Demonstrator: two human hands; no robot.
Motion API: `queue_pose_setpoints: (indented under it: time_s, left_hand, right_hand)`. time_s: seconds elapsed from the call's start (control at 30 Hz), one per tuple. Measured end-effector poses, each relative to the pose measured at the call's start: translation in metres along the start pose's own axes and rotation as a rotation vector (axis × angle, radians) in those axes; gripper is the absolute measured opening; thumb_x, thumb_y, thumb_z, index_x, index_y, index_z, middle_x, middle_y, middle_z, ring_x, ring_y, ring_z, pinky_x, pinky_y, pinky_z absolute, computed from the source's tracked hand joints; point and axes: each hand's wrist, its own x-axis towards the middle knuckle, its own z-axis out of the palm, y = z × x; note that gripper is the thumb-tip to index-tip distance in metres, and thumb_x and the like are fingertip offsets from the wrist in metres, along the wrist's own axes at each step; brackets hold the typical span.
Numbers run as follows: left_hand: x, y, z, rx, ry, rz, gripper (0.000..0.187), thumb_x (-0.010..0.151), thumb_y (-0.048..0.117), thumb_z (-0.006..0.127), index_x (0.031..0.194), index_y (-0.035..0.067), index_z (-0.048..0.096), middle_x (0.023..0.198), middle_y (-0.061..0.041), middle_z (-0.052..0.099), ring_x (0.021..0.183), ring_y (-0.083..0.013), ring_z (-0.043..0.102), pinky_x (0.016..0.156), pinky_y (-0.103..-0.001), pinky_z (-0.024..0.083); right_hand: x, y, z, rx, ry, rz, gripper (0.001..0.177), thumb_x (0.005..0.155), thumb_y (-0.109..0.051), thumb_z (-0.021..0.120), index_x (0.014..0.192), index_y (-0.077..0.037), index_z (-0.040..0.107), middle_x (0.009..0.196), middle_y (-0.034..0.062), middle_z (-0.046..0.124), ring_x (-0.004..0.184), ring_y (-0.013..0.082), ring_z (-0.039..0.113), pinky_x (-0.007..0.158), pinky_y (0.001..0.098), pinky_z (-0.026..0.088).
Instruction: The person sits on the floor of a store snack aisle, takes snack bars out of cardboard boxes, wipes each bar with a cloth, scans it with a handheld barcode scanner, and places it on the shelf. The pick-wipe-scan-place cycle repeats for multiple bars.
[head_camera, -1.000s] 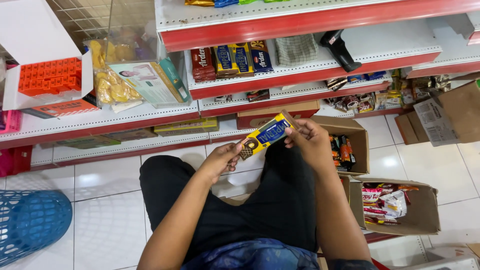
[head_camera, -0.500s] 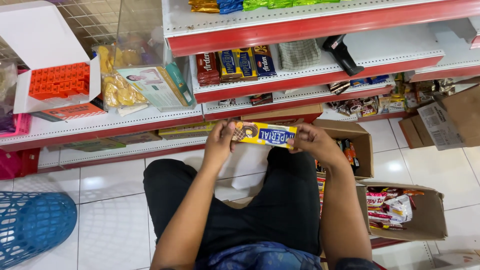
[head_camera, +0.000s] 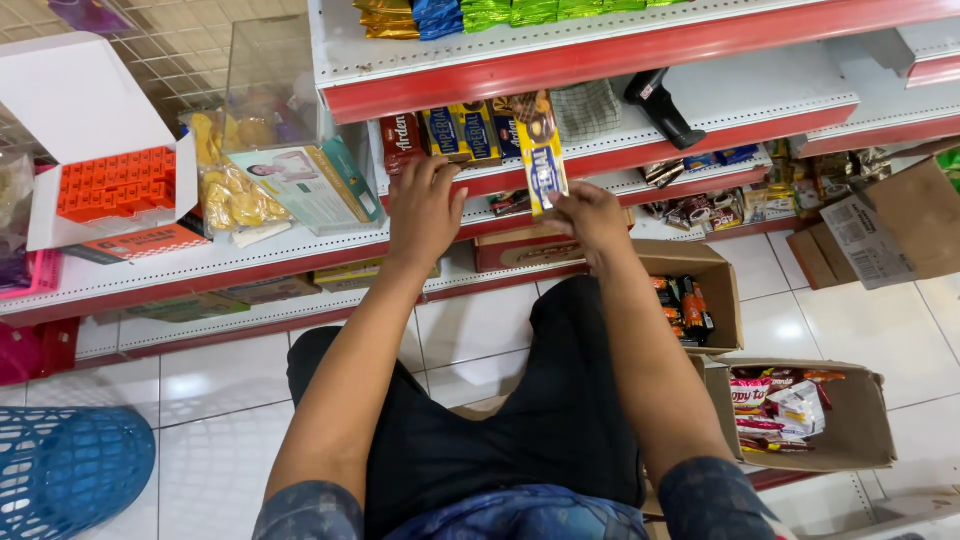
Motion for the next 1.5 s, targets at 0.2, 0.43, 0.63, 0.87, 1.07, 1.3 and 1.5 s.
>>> queue_pose_setpoints:
  time_s: [0.2, 0.43, 0.63, 0.87, 1.07, 1.3, 1.5]
  left_hand:
    - [0.011, 0.0, 0.022, 0.255, -0.226, 0.097, 0.043, 0.096, 0.016, 0.061, 0.139, 0.008, 0.058, 0.156, -0.014, 0.041, 0.151, -0.0339, 0.026, 0.12, -0.068, 0.014]
    - [0.019, -0.018, 0.042, 0.477, -0.23, 0.062, 0.061, 0.092, 0.008, 0.054, 0.152, 0.01, 0.045, 0.165, -0.013, 0.031, 0.157, -0.0325, 0.009, 0.116, -0.076, -0.003]
    - [0.024, -0.021, 0.034, 0.559, -0.306, 0.006, 0.068, 0.089, 0.014, 0.059, 0.155, 0.012, 0.041, 0.164, -0.011, 0.033, 0.157, -0.0315, 0.009, 0.114, -0.078, -0.005]
    - [0.023, -0.027, 0.036, 0.533, -0.311, 0.023, 0.068, 0.089, 0.017, 0.063, 0.154, 0.011, 0.043, 0.162, -0.011, 0.036, 0.157, -0.0302, 0.011, 0.114, -0.078, -0.006]
    - [0.027, -0.02, 0.03, 0.503, -0.342, 0.011, 0.062, 0.093, 0.014, 0.058, 0.153, 0.009, 0.042, 0.163, -0.012, 0.033, 0.157, -0.0299, 0.01, 0.115, -0.077, -0.007]
    - [0.004, 0.022, 0.039, 0.319, -0.241, 0.36, 0.055, 0.095, 0.004, 0.045, 0.15, 0.01, 0.046, 0.166, -0.012, 0.028, 0.155, -0.0334, 0.015, 0.116, -0.075, 0.001]
    - [-0.049, 0.099, 0.095, -0.096, -0.456, 0.679, 0.04, 0.099, 0.017, 0.056, 0.139, 0.015, 0.06, 0.164, -0.009, 0.032, 0.156, -0.0298, 0.026, 0.122, -0.075, 0.004]
  right_hand:
    - [0.084, 0.003, 0.038, 0.015, -0.023, -0.031, 0.035, 0.091, -0.004, 0.07, 0.122, 0.007, 0.059, 0.097, 0.0165, 0.076, 0.077, 0.0243, 0.08, 0.065, 0.0254, 0.064]
    - [0.119, 0.012, 0.078, -0.343, 0.059, -0.228, 0.045, 0.081, -0.013, 0.081, 0.119, 0.007, 0.066, 0.094, 0.0208, 0.076, 0.076, 0.0272, 0.077, 0.063, 0.0346, 0.064]
    - [0.126, 0.014, 0.088, -1.03, 0.136, -0.553, 0.044, 0.076, -0.028, 0.088, 0.115, -0.011, 0.077, 0.112, 0.0228, 0.069, 0.102, 0.0386, 0.068, 0.091, 0.0449, 0.054]
    - [0.139, 0.015, 0.095, -1.238, 0.085, -0.451, 0.039, 0.09, -0.034, 0.075, 0.12, -0.01, 0.07, 0.118, 0.0242, 0.066, 0.109, 0.0404, 0.066, 0.093, 0.0478, 0.053]
    - [0.104, 0.011, 0.092, -1.174, 0.135, -0.566, 0.039, 0.09, -0.031, 0.074, 0.119, -0.005, 0.069, 0.116, 0.0275, 0.062, 0.102, 0.0444, 0.065, 0.085, 0.0503, 0.054]
    - [0.024, 0.092, -0.018, -0.41, 0.262, -0.736, 0.023, 0.103, -0.017, 0.068, 0.115, 0.002, 0.07, 0.098, 0.011, 0.076, 0.087, 0.0139, 0.07, 0.078, 0.0298, 0.055]
    - [-0.061, 0.326, -0.235, -0.878, 0.621, -0.252, 0.027, 0.1, -0.028, 0.063, 0.092, -0.007, 0.079, 0.073, 0.0112, 0.072, 0.068, 0.0199, 0.067, 0.066, 0.0349, 0.052]
